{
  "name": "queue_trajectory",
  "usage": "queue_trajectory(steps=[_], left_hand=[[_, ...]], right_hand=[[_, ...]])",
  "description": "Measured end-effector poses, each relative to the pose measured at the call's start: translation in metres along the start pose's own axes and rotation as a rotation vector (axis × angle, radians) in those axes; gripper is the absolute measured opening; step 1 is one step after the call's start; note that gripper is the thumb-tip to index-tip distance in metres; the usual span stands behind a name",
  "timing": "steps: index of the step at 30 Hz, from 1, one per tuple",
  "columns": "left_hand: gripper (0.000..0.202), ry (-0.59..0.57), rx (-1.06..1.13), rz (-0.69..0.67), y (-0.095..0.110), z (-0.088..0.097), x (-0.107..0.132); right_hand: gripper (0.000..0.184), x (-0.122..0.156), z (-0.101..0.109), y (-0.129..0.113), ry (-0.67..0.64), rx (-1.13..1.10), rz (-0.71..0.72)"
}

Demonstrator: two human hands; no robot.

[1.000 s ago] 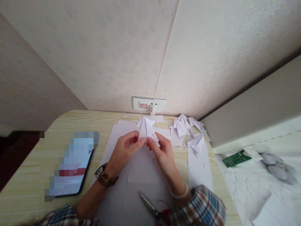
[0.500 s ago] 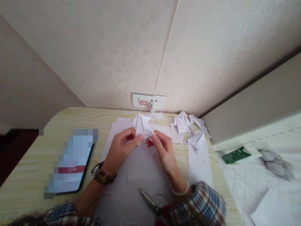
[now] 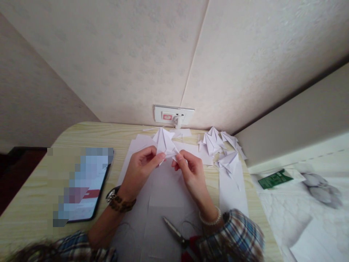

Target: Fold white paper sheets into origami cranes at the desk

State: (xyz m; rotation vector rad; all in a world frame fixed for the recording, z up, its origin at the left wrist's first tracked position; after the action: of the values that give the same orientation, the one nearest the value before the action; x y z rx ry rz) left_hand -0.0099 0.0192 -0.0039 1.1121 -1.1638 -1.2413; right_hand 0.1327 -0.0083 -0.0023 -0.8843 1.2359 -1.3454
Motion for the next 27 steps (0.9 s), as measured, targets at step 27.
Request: queue_trajectory(steps=[27], left_hand=[[0.023,-0.123,-0.170,-0.239,0.013,-0.009,0.007]], right_hand=[[0.034,0.000,0.010,0.004,0.150,-0.119,-0.063]])
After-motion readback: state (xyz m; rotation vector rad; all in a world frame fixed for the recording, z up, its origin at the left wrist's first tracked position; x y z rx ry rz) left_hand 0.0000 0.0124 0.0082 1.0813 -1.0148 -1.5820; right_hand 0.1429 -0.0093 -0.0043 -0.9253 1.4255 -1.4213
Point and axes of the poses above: each hand's wrist, its own x-axis away from the middle knuckle, its own z-axis out of the back of the hand, y = z × x, the point moved 6 cm from there along -x, towards the middle knuckle, and after that the axes turned 8 degrees about y, right-handed, at the moved point
